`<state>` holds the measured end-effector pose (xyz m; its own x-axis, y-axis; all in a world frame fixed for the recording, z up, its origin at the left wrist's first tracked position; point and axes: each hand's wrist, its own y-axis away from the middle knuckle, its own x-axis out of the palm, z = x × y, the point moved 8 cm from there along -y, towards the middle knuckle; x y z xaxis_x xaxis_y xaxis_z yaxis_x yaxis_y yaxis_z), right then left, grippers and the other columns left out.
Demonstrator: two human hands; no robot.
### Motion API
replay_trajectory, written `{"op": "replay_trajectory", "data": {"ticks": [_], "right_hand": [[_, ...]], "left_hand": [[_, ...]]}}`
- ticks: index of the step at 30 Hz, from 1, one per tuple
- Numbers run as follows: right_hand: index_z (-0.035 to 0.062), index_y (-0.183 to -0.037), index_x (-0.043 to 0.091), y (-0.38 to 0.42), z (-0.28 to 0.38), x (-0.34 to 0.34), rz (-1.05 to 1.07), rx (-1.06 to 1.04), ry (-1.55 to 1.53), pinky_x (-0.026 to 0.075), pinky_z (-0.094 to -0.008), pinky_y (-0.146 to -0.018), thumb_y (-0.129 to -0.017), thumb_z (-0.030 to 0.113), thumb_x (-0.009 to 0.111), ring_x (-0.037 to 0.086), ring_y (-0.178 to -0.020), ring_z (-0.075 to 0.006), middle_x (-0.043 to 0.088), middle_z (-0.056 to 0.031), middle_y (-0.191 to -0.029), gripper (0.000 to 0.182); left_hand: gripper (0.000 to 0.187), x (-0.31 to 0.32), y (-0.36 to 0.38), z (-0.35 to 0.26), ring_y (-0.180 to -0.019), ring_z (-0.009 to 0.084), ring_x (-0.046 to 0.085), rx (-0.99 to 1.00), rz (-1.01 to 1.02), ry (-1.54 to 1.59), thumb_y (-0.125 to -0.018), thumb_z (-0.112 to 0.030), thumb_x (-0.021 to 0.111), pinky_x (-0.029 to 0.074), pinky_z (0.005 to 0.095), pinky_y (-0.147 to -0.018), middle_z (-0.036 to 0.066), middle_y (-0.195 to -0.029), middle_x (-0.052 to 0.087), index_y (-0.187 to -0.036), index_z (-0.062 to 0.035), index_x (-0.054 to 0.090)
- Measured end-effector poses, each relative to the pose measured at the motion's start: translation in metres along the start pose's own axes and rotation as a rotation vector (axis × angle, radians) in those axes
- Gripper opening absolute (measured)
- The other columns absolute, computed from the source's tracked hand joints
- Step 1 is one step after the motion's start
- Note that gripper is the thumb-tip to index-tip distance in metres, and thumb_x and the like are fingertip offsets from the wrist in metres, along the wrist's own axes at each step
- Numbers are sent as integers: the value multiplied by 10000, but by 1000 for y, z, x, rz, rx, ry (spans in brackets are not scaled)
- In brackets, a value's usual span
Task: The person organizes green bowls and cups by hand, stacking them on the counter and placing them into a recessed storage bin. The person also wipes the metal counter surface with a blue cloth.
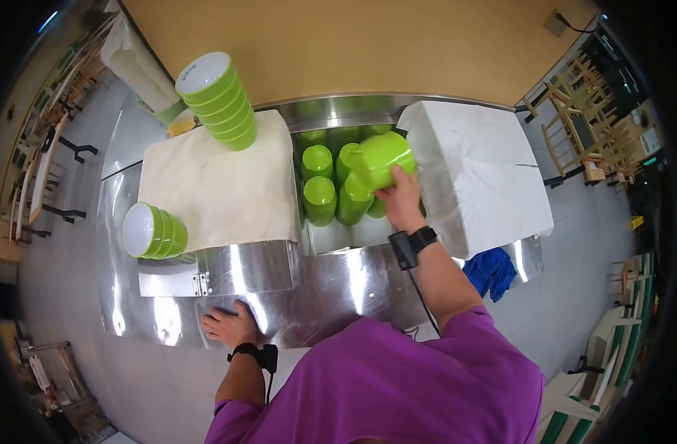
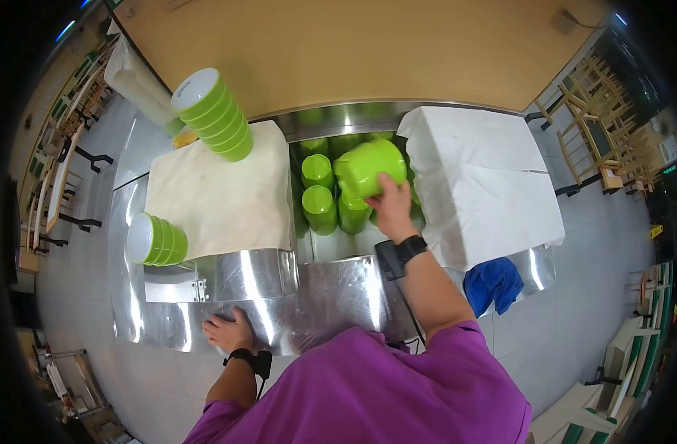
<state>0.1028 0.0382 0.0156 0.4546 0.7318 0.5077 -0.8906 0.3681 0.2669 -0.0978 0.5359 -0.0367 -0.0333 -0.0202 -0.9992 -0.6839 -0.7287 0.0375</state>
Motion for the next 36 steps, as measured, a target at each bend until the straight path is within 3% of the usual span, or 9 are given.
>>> {"op": "replay_trajectory", "data": {"ticks": [2, 5, 6, 9, 16, 19, 25, 31, 36], "right_hand": [[89, -1280, 488, -16, -8, -55, -142, 123, -2, 568, -391, -722, -923, 471, 609, 654, -907, -275, 616, -133, -1089, 536], [96, -1277, 507, -34, -30, -102, -235, 263, -25, 541, -413, -769, -890, 593, 585, 618, -946, -265, 589, -132, -1149, 635], [102, -1266, 514, -38, -36, -108, -266, 283, -7, 536, -402, -752, -862, 646, 585, 610, -916, -255, 591, -124, -1066, 681], [107, -1230, 527, -45, -62, -122, -370, 383, -35, 541, -381, -684, -836, 686, 578, 604, -821, -243, 594, -111, -1002, 702], [44, -1105, 581, -57, -100, -120, -325, 471, -108, 536, -382, -540, -822, 764, 489, 597, -577, -230, 612, -118, -756, 778], [128, -1049, 591, -59, -114, -117, -302, 567, -178, 510, -347, -572, -808, 779, 484, 573, -626, -201, 588, -63, -829, 702], [169, -941, 600, -65, -126, -123, -298, 558, -181, 481, -325, -492, -812, 789, 442, 550, -521, -158, 579, 8, -714, 652], [167, -954, 609, -79, -143, -131, -242, 550, -176, 487, -305, -481, -809, 811, 422, 568, -523, -162, 587, 6, -717, 686], [147, -1011, 614, -78, -156, -143, -392, 605, -141, 508, -316, -497, -802, 834, 402, 588, -566, -171, 594, -23, -743, 748]], "left_hand": [[763, 0, -1, 0, -1426, 422, 239, 0, -10, 3, -869, -558, 538, 160, 570, -1153, 305, -1500, 301, -1334, 37, 431], [762, 1, 0, 0, -1433, 420, 232, 2, -18, 12, -868, -557, 545, 164, 560, -1157, 302, -1502, 304, -1342, 30, 434], [763, 1, 0, 1, -1436, 420, 228, 2, -20, 14, -868, -556, 548, 166, 557, -1158, 300, -1503, 305, -1346, 27, 434], [796, 9, -3, 5, -1431, 412, 247, 9, -58, -20, -879, -585, 549, 205, 582, -1130, 278, -1502, 322, -1389, 15, 432], [798, 7, -1, 2, -1448, 428, 224, -16, 11, -32, -878, -552, 547, 167, 550, -1170, 299, -1530, 290, -1413, 21, 396], [810, 11, -3, 5, -1463, 430, 198, -28, 17, -28, -877, -550, 549, 151, 552, -1179, 299, -1540, 276, -1424, 24, 385], [794, 12, -4, 5, -1470, 429, 187, -22, 22, -37, -869, -508, 559, 147, 554, -1184, 293, -1547, 268, -1426, 29, 380], [786, 15, -6, 7, -1467, 428, 190, -16, 17, -41, -856, -461, 586, 157, 557, -1181, 276, -1543, 278, -1430, 29, 371], [775, 15, -3, 7, -1467, 424, 189, 8, -5, -58, -852, -429, 599, 167, 560, -1179, 264, -1545, 279, -1433, 28, 366]]}}
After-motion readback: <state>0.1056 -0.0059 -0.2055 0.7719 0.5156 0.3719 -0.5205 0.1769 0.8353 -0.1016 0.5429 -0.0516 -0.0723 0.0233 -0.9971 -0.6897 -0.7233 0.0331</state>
